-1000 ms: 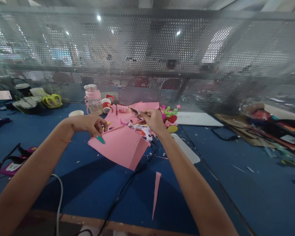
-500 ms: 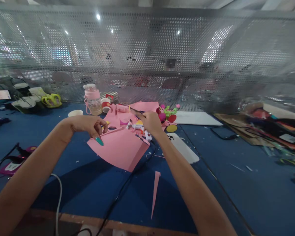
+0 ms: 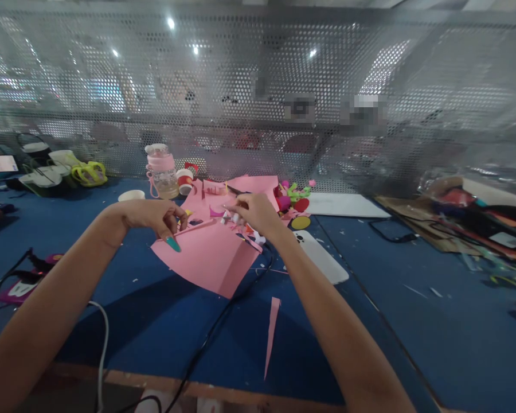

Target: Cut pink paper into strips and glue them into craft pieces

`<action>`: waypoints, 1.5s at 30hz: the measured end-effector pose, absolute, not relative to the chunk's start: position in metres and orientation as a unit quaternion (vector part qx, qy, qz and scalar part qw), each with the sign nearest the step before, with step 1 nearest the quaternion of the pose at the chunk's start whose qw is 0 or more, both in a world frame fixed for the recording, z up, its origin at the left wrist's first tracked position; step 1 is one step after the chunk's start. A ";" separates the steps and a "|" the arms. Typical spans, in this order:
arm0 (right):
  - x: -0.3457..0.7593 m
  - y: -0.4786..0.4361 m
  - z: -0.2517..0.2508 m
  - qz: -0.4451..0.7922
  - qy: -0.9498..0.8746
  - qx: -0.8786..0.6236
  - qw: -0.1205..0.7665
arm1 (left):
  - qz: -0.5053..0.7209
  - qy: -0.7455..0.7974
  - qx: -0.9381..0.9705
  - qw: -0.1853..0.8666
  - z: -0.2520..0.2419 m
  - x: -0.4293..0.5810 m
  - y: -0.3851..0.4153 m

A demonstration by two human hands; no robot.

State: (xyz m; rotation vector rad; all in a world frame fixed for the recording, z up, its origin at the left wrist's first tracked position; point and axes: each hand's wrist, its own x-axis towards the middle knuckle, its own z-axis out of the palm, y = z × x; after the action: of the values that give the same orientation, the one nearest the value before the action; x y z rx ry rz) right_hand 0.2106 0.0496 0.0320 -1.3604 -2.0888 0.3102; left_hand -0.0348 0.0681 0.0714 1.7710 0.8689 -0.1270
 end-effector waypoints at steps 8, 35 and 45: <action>0.221 0.059 0.029 0.079 -0.754 -0.550 0.350 | -0.059 0.392 0.738 0.545 0.074 -0.031 0.063; 0.182 0.013 0.058 0.125 -0.853 -0.436 0.259 | -0.041 0.352 0.742 0.568 0.067 -0.026 0.062; 0.185 0.018 0.055 0.183 -0.850 -0.426 0.251 | -0.026 0.376 0.753 0.539 0.070 -0.024 0.057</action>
State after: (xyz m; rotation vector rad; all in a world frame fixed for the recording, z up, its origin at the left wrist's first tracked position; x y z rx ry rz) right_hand 0.1850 0.0175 0.0552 -1.1594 -2.3134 0.4968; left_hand -0.0237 0.0570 0.0700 1.7911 0.8931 -0.0623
